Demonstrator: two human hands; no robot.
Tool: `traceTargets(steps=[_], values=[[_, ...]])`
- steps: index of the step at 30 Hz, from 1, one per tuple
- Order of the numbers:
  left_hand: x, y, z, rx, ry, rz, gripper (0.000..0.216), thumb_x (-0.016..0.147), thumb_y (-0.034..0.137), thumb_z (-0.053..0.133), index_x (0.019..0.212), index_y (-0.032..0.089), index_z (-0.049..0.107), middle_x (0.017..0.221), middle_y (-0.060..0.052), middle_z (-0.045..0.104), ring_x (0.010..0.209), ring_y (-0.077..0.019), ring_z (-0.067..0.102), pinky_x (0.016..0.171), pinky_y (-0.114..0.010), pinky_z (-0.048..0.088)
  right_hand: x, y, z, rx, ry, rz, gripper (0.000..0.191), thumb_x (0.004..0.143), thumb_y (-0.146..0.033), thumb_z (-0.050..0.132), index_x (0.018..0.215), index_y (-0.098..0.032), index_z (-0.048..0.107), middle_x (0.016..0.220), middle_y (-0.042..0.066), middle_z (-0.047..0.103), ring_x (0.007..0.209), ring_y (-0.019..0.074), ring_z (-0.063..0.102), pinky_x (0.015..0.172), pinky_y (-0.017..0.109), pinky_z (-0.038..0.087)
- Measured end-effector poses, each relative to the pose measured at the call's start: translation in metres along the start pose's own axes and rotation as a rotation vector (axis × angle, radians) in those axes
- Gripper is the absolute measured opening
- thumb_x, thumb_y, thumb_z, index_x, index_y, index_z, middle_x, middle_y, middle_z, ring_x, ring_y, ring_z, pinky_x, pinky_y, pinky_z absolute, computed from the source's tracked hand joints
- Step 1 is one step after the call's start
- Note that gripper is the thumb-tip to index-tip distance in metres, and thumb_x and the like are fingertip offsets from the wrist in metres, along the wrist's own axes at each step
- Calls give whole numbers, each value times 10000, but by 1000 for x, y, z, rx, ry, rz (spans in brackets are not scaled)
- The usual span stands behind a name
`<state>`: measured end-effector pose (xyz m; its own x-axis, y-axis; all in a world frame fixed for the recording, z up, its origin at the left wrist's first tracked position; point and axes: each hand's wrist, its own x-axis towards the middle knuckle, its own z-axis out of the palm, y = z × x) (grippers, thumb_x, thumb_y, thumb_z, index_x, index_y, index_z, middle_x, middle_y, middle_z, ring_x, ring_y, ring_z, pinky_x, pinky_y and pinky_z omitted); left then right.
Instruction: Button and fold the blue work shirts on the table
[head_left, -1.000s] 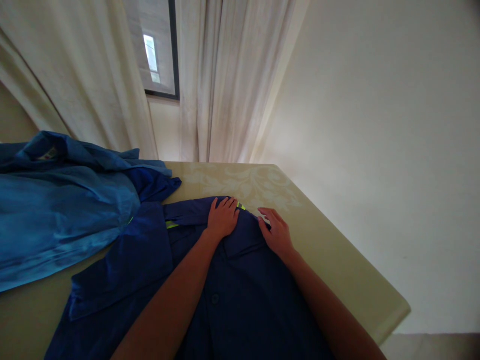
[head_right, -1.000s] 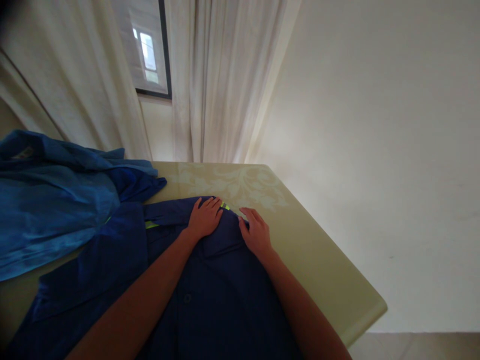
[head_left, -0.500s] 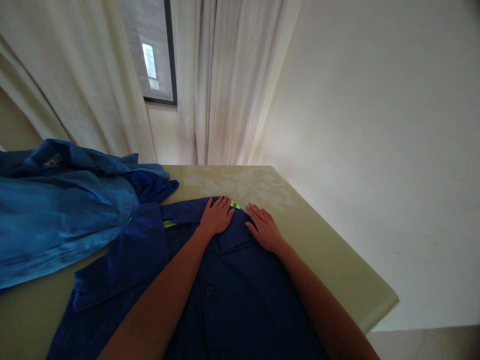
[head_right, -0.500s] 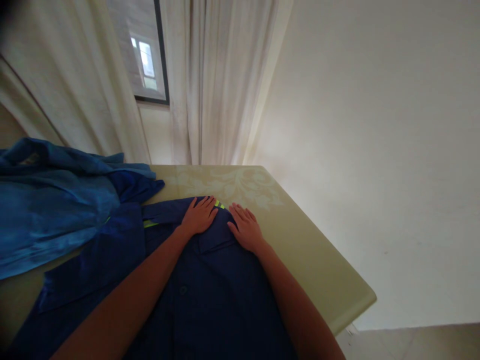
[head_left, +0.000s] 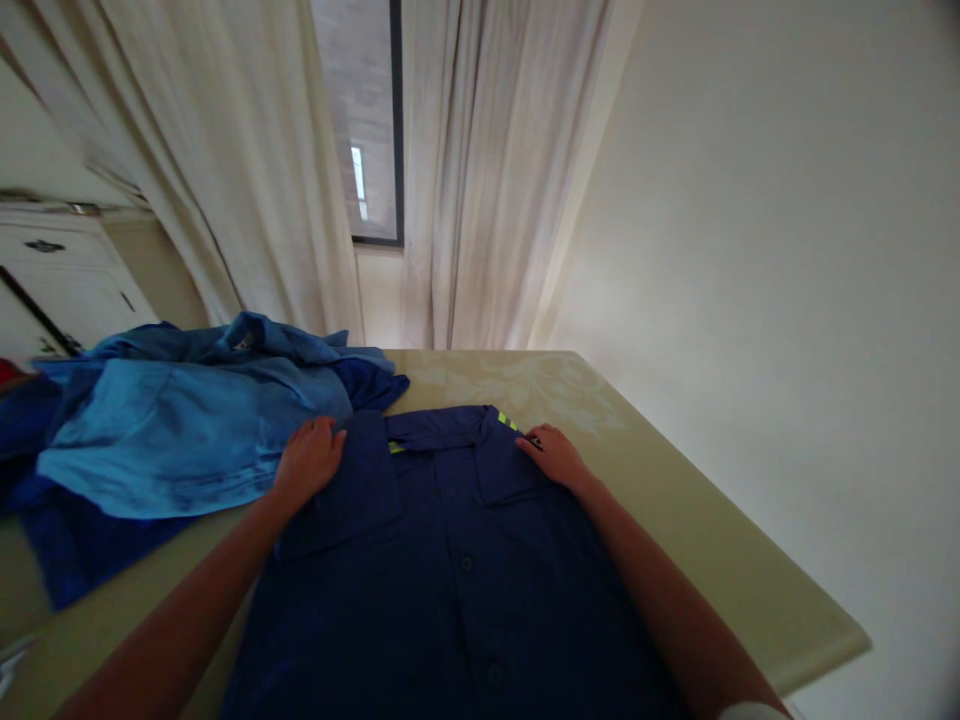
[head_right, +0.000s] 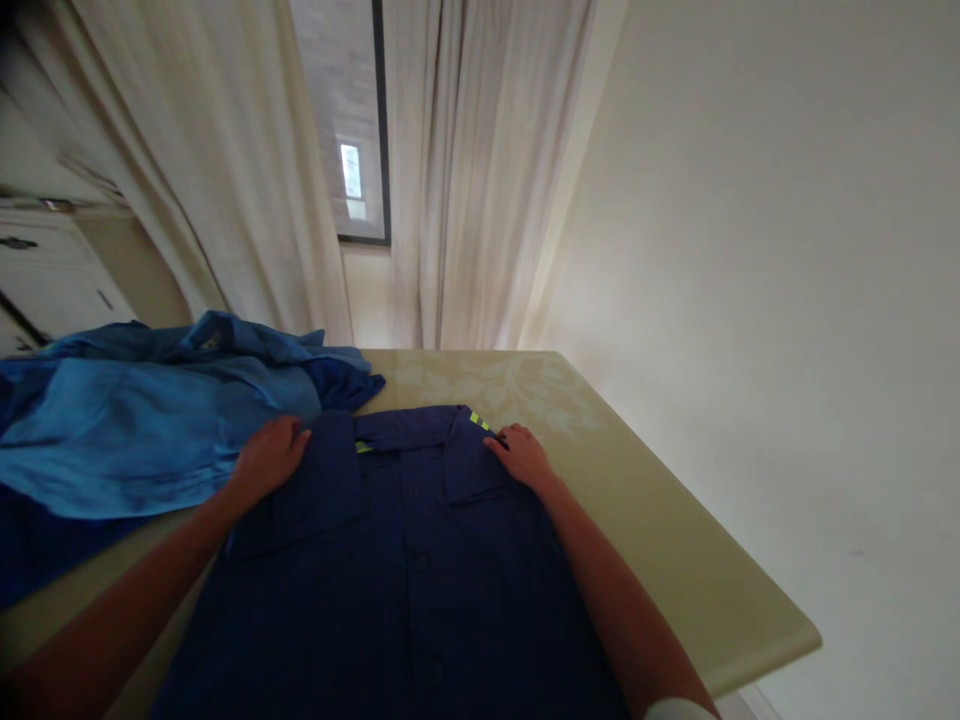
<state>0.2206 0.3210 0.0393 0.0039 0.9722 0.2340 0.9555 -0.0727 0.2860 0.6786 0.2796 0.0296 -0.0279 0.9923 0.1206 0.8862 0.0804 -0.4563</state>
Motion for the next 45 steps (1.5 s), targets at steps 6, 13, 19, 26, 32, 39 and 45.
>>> traceTargets(steps=[6, 13, 19, 26, 32, 39, 45], values=[[5, -16, -3, -144, -222, -26, 402, 950, 417, 505, 1185, 125, 649, 1183, -158, 737, 1115, -276, 694, 981, -359, 517, 72, -37, 10, 227, -79, 192, 446, 921, -474, 701, 1180, -112, 725, 1042, 155, 762, 954, 259, 723, 838, 334, 565], [6, 1, -14, -164, -171, 120, 208, 915, 306, 581, 1079, 213, 670, 1190, -103, 740, 1165, -280, 675, 1014, -376, 488, 78, -51, -12, 349, -236, 35, 425, 726, -522, 854, 898, -140, 781, 758, 33, 737, 736, 212, 678, 646, 260, 518], [31, 36, -65, -172, 26, 84, 322, 1034, 323, 415, 1304, 195, 535, 1197, -131, 736, 1058, -308, 726, 907, -401, 533, 114, -59, -68, 159, -53, -126, 336, 828, -465, 758, 938, -149, 789, 806, 20, 734, 796, 222, 680, 707, 281, 528], [27, 51, -51, 56, 161, 236, 615, 1019, 360, 461, 1591, 156, 364, 1613, -201, 459, 1447, -363, 474, 1142, -526, 413, 117, -67, -36, -43, 202, -35, 470, 950, -367, 660, 1365, -148, 639, 1334, 177, 651, 1215, 298, 618, 1059, 416, 470], [-15, -18, 18, 54, -206, 438, 560, 1021, 439, 442, 1480, 148, 577, 1605, -172, 482, 1492, -335, 449, 1237, -538, 330, 29, -22, 11, -129, -52, -170, 623, 952, -510, 670, 1470, -174, 588, 1520, 173, 552, 1423, 334, 503, 1206, 481, 383], [-25, -64, 0, -59, -180, 676, 604, 843, 1, 403, 1320, 215, 703, 1498, -68, 622, 1428, -215, 537, 1223, -453, 405, -74, 23, 17, -116, -22, -185, 606, 1048, -600, 441, 1530, -248, 543, 1616, 104, 460, 1483, 295, 449, 1247, 518, 351], [-35, -71, -3, -43, -133, 676, 505, 902, 70, 394, 1242, 222, 735, 1373, -73, 712, 1336, -235, 614, 1197, -498, 434, -113, 26, 11, -129, 66, -152, 547, 1059, -562, 434, 1495, -265, 580, 1574, 83, 519, 1442, 295, 503, 1227, 537, 388]])
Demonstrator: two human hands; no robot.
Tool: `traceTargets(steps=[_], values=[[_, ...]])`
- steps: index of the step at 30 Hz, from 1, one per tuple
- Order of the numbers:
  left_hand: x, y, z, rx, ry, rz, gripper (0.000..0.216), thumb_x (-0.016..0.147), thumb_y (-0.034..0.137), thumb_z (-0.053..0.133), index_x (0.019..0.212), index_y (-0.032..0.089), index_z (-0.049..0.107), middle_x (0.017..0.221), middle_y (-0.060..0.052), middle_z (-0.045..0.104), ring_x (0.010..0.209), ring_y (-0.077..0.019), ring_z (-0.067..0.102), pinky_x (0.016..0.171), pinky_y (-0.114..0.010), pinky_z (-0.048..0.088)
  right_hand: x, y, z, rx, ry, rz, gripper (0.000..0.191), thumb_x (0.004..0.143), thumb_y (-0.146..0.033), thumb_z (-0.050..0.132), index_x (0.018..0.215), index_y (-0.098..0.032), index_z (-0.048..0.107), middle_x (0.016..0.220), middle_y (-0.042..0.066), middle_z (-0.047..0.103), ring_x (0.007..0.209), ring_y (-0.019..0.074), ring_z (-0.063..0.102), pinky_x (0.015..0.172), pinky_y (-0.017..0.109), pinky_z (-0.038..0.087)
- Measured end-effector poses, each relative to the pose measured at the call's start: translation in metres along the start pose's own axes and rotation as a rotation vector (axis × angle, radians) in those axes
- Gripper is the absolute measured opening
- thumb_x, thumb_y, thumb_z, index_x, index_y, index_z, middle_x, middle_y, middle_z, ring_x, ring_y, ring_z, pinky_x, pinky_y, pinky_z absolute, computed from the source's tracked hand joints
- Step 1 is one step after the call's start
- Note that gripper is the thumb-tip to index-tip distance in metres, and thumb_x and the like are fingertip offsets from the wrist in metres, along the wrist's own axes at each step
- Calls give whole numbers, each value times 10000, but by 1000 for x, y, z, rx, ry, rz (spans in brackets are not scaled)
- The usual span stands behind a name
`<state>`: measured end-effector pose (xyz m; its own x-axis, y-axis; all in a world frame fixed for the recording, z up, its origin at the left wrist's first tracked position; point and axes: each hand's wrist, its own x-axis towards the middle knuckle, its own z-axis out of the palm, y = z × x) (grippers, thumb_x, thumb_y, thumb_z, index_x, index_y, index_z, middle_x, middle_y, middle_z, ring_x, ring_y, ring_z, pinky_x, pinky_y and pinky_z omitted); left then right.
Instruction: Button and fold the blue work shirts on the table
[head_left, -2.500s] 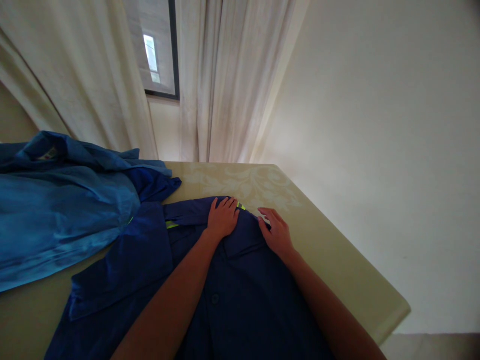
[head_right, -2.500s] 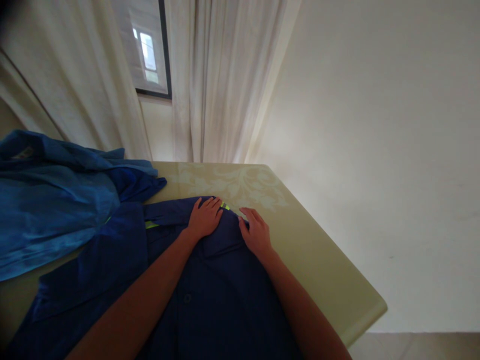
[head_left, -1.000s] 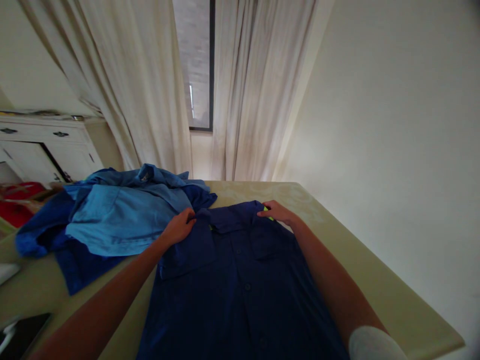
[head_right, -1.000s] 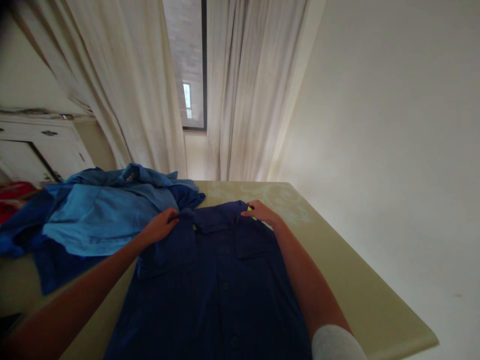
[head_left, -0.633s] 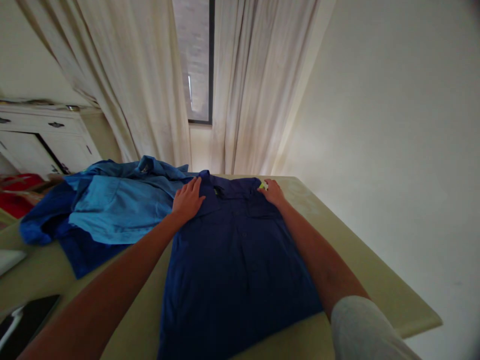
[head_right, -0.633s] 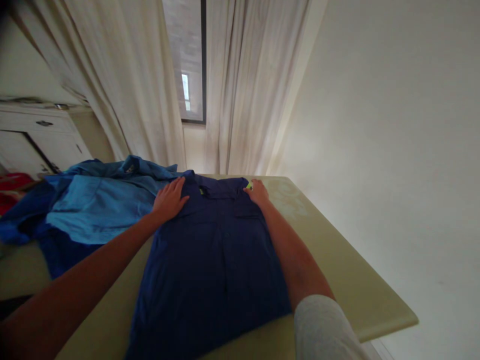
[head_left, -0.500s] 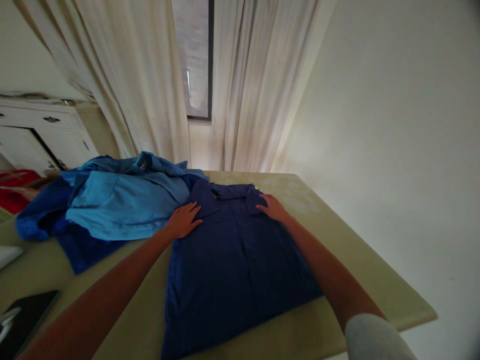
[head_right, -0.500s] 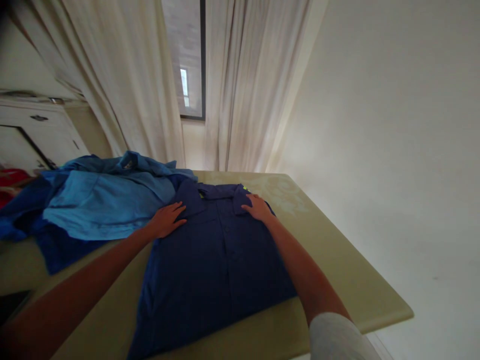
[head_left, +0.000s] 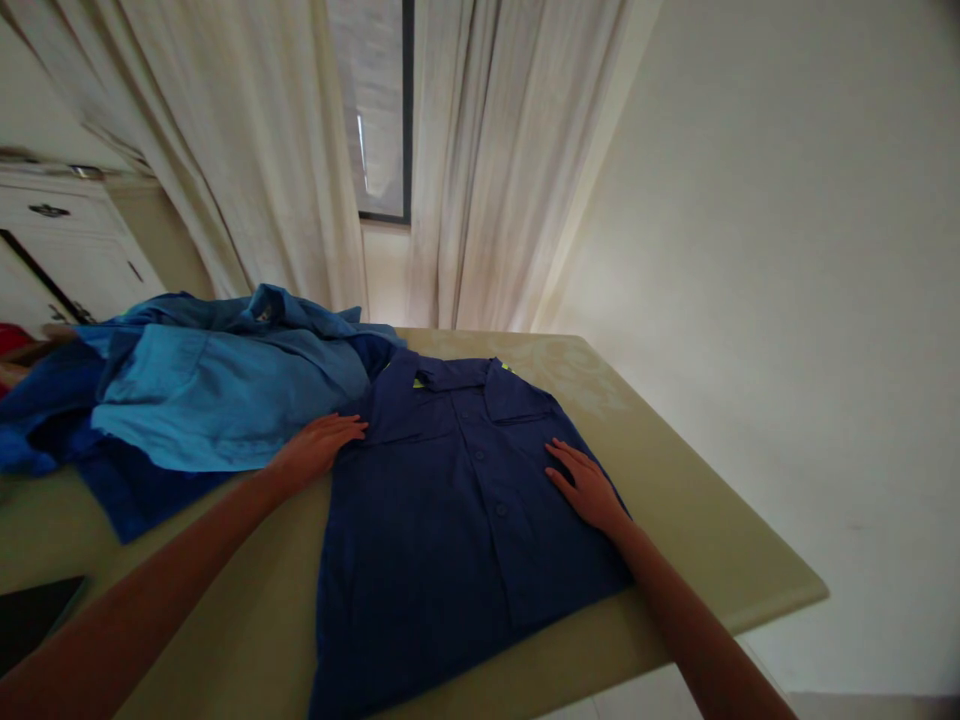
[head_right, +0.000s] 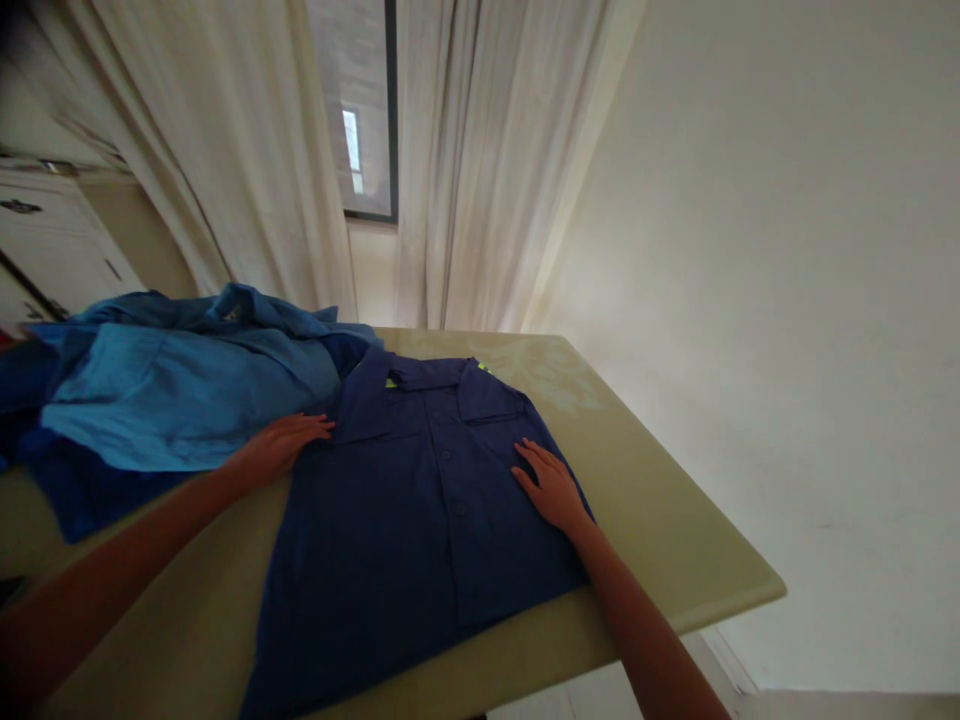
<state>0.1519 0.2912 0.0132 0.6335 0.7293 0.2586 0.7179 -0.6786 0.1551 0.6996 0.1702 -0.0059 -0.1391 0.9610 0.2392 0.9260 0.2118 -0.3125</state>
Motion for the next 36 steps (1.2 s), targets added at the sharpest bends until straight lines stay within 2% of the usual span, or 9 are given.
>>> traceTargets(steps=[4, 9, 13, 17, 19, 24, 27, 30, 36], values=[[12, 24, -3, 102, 53, -44, 546, 917, 104, 422, 1407, 200, 644, 1449, -110, 655, 1332, -268, 609, 1205, -511, 408, 3, -7, -1, -22, 41, 1, 527, 1058, -540, 432, 1456, -248, 616, 1531, 103, 565, 1402, 308, 543, 1203, 550, 413], [48, 61, 0, 162, 24, -2, 661, 867, 13, 392, 1462, 213, 598, 1591, -93, 523, 1454, -244, 503, 1246, -462, 337, 4, -10, -1, -20, 42, 6, 519, 1054, -518, 439, 1456, -240, 614, 1537, 107, 559, 1401, 314, 543, 1199, 557, 410], [75, 77, 3, 117, -56, -156, 538, 936, 79, 338, 1364, 148, 655, 1382, -181, 686, 1301, -292, 639, 1161, -485, 424, 1, -12, -4, -9, 20, 26, 523, 1051, -504, 437, 1458, -224, 611, 1545, 111, 549, 1410, 315, 533, 1208, 555, 402], [91, 68, -5, -67, -175, -114, 392, 1008, 295, 387, 1205, 209, 714, 1160, -106, 780, 1089, -262, 727, 1000, -399, 531, 1, -14, -5, 6, 31, 17, 498, 1047, -491, 452, 1438, -238, 628, 1520, 106, 575, 1395, 310, 548, 1207, 549, 407], [102, 58, -8, -116, -127, -106, 402, 1017, 425, 409, 1151, 223, 730, 1185, -84, 773, 1103, -251, 717, 1019, -375, 523, 2, -14, -6, 8, 42, 9, 487, 1042, -481, 465, 1426, -237, 638, 1506, 110, 587, 1383, 314, 557, 1199, 547, 416], [138, 34, 3, 89, 79, -251, 559, 1024, 409, 340, 1434, 119, 585, 1534, -168, 568, 1417, -295, 525, 1205, -442, 370, 4, -14, -5, 22, 48, 8, 471, 1040, -457, 471, 1420, -237, 641, 1504, 111, 588, 1379, 318, 556, 1191, 551, 421], [155, 22, 17, 172, -5, -351, 757, 991, 556, 385, 1521, 23, 474, 1619, -260, 424, 1472, -385, 447, 1207, -526, 345, 2, -14, -4, 28, 34, 24, 471, 1041, -448, 481, 1432, -231, 630, 1525, 106, 569, 1394, 311, 543, 1199, 544, 411], [166, 12, 26, 192, -134, -423, 970, 899, 758, 424, 1531, 24, 472, 1588, -287, 453, 1444, -456, 454, 1181, -610, 337, 1, -15, -3, 30, 34, 36, 456, 1040, -432, 497, 1435, -244, 628, 1531, 100, 564, 1396, 305, 542, 1202, 538, 407], [167, 11, 44, 235, -26, -385, 926, 959, 732, 292, 1586, 59, 408, 1661, -246, 359, 1551, -384, 321, 1264, -571, 181, 4, -18, -6, 44, 36, 48, 434, 1035, -428, 520, 1424, -275, 636, 1517, 84, 579, 1378, 308, 550, 1185, 541, 417]])
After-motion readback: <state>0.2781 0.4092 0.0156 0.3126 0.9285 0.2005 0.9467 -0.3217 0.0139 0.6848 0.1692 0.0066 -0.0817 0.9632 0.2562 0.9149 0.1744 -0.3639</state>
